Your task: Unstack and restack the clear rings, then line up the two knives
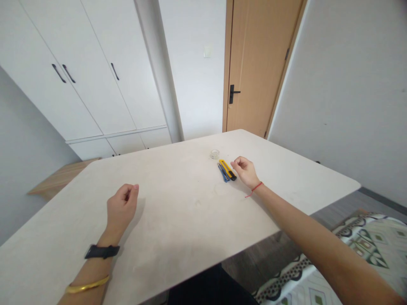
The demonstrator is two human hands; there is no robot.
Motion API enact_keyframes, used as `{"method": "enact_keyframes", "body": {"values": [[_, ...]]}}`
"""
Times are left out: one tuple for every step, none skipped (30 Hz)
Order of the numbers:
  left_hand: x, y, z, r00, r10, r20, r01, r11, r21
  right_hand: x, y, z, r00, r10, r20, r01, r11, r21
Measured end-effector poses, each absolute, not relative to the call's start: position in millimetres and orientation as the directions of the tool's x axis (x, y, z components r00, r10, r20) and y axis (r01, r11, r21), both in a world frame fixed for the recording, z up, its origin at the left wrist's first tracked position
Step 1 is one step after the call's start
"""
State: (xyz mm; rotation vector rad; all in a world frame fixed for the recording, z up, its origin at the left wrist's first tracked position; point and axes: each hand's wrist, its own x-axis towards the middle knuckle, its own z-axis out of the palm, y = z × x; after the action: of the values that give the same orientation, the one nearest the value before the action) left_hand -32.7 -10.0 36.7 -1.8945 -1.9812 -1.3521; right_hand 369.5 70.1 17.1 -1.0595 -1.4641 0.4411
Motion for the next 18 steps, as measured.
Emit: {"method": "enact_keyframes", "body": {"values": [[-33, -10, 37, -0.234, 0.76, 0.607, 0.838, -0.159, 0.522, 370, 70, 17, 0.132, 0.796, 0.591, 0.356, 0.518, -0.778], [-33, -10, 36, -0.237, 0.755, 0.611, 0.837, -0.161, 0.523, 370, 71, 17, 0.134, 0.791, 0.597, 0.36, 0.523, -0.773], [-33, -10, 36, -0.244, 0.746, 0.619, 0.835, -0.163, 0.526, 371, 71, 16, 0.136, 0.789, 0.598, 0.359, 0.524, -0.772], [-33, -9, 36, -0.254, 0.734, 0.63, 0.832, -0.166, 0.529, 371, 71, 16, 0.14, 0.791, 0.596, 0.356, 0.521, -0.776], [-34, -9, 35, -0.264, 0.718, 0.644, 0.83, -0.171, 0.531, 371, 72, 15, 0.144, 0.794, 0.591, 0.35, 0.518, -0.781], [-34, -8, 34, -0.275, 0.7, 0.659, 0.828, -0.176, 0.532, 371, 71, 15, 0.149, 0.796, 0.587, 0.344, 0.515, -0.785], [-35, -7, 34, -0.284, 0.684, 0.672, 0.826, -0.182, 0.534, 371, 71, 14, 0.151, 0.798, 0.583, 0.338, 0.513, -0.789], [-35, -6, 33, -0.29, 0.672, 0.681, 0.824, -0.187, 0.535, 371, 70, 13, 0.154, 0.8, 0.58, 0.334, 0.51, -0.792], [-36, -6, 33, -0.293, 0.665, 0.687, 0.822, -0.192, 0.536, 371, 70, 13, 0.154, 0.803, 0.575, 0.331, 0.506, -0.796], [-37, -5, 32, -0.294, 0.662, 0.69, 0.821, -0.195, 0.537, 371, 69, 12, 0.155, 0.809, 0.567, 0.329, 0.499, -0.801], [-37, -5, 32, -0.296, 0.66, 0.691, 0.82, -0.196, 0.538, 371, 69, 12, 0.156, 0.815, 0.557, 0.328, 0.489, -0.808], [-38, -4, 32, -0.299, 0.659, 0.691, 0.818, -0.195, 0.541, 370, 69, 13, 0.159, 0.822, 0.546, 0.328, 0.478, -0.815], [-38, -4, 32, -0.301, 0.658, 0.69, 0.817, -0.196, 0.543, 371, 69, 15, 0.164, 0.827, 0.538, 0.328, 0.468, -0.82], [-39, -4, 32, -0.302, 0.658, 0.69, 0.815, -0.197, 0.545, 371, 69, 17, 0.172, 0.828, 0.533, 0.326, 0.463, -0.824], [-39, -4, 33, -0.302, 0.658, 0.69, 0.813, -0.2, 0.547, 373, 69, 21, 0.181, 0.826, 0.534, 0.323, 0.463, -0.826], [-39, -4, 33, -0.302, 0.658, 0.69, 0.811, -0.203, 0.548, 375, 67, 25, 0.194, 0.818, 0.542, 0.32, 0.469, -0.823], [-39, -4, 33, -0.302, 0.657, 0.691, 0.81, -0.206, 0.55, 379, 63, 31, 0.216, 0.8, 0.559, 0.316, 0.485, -0.815], [-40, -4, 34, -0.305, 0.655, 0.691, 0.808, -0.206, 0.552, 385, 56, 36, 0.245, 0.773, 0.585, 0.313, 0.508, -0.802]]}}
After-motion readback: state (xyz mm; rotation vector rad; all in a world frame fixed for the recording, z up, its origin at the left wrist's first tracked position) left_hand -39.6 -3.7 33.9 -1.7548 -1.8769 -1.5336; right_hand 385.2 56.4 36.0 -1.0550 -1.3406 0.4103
